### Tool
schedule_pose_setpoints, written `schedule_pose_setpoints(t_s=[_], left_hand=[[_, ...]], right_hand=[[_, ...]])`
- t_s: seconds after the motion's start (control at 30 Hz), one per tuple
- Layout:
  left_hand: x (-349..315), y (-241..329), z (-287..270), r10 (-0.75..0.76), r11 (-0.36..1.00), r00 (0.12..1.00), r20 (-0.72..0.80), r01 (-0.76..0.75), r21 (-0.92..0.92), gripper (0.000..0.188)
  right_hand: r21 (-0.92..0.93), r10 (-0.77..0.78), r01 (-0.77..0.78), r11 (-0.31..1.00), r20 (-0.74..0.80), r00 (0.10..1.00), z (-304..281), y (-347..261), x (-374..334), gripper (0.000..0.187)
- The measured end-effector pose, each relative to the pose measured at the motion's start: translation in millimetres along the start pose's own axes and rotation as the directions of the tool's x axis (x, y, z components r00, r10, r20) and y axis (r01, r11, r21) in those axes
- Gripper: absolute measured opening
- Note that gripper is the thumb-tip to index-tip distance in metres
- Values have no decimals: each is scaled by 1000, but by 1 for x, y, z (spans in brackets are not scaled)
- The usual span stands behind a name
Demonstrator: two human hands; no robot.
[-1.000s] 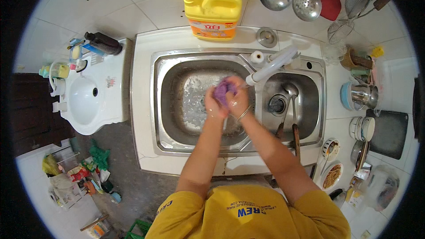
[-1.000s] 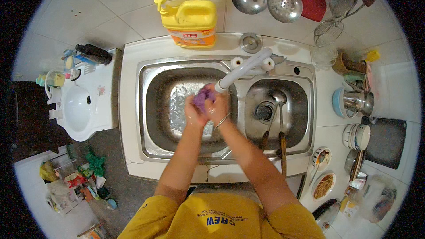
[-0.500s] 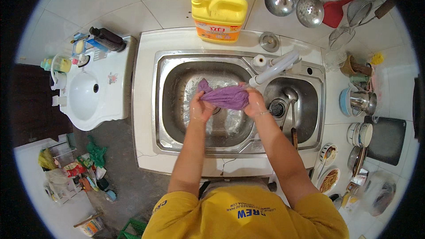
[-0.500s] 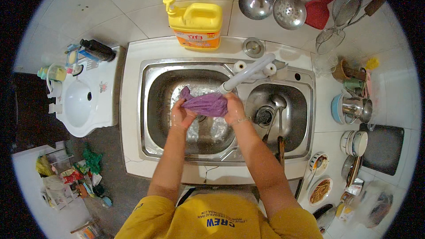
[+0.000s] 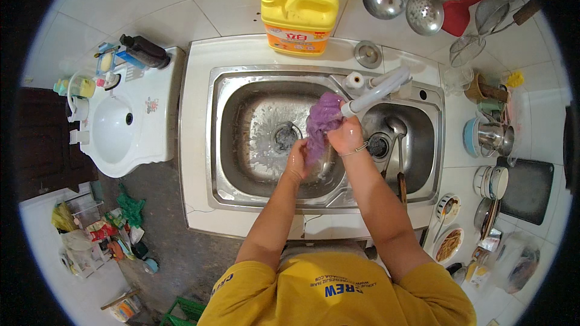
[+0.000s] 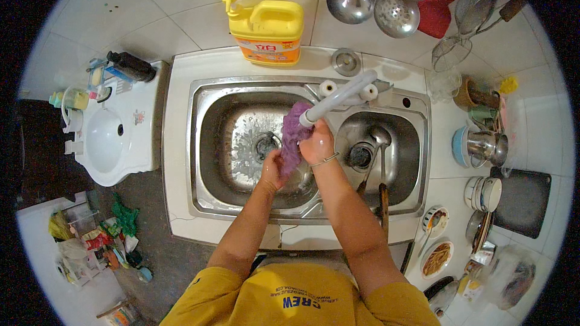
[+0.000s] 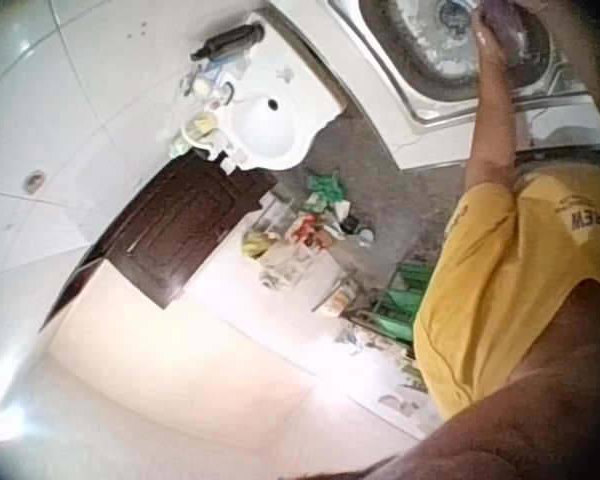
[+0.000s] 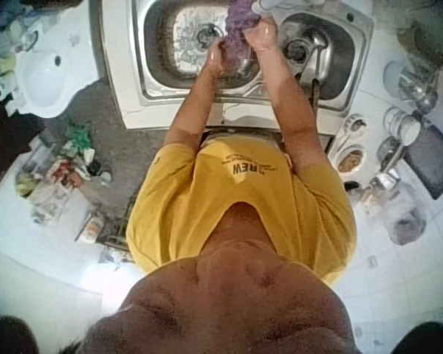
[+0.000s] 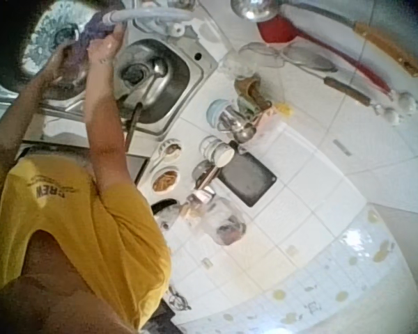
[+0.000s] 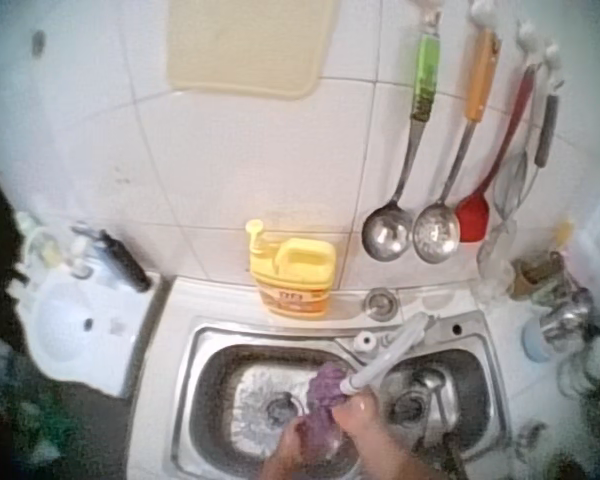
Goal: The person wipes a green plastic grate with a purple cloth and then uses the same cloth to scrub the kitchen faucet and sink area under running water.
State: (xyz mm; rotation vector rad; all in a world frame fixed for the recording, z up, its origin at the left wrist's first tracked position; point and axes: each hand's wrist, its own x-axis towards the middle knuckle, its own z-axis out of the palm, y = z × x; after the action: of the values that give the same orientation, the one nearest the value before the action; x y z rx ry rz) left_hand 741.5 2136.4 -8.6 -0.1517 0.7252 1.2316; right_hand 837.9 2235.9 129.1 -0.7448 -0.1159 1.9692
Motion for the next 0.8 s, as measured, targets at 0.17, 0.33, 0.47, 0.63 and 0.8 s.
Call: schedule_pose_setpoints(t_s=[0.17, 0.33, 0.47, 0.63, 0.8], left_hand=[[-26, 43, 73, -13, 1000, 1000, -14, 12, -23, 32], [-40, 60, 86, 22, 929, 1000, -17, -14, 370, 35], [-53, 83, 80, -99, 962, 995, -2, 96, 255, 34], [-65, 99, 88, -393, 919, 913, 108, 394, 13, 34], [-74, 113, 94, -355, 819, 934, 49, 285, 499, 35]], right_hand=[[-688, -96, 116, 716, 67, 993, -33, 24, -10, 26], [-805, -58, 153, 573, 146, 988, -48, 22, -27, 28], [-888, -131, 433, -153, 452, 882, -61, -6, -24, 48], [-696, 50, 639, -328, 663, 747, -25, -9, -22, 75], [-555, 297, 637, -535, 582, 757, -2, -19, 0, 50]])
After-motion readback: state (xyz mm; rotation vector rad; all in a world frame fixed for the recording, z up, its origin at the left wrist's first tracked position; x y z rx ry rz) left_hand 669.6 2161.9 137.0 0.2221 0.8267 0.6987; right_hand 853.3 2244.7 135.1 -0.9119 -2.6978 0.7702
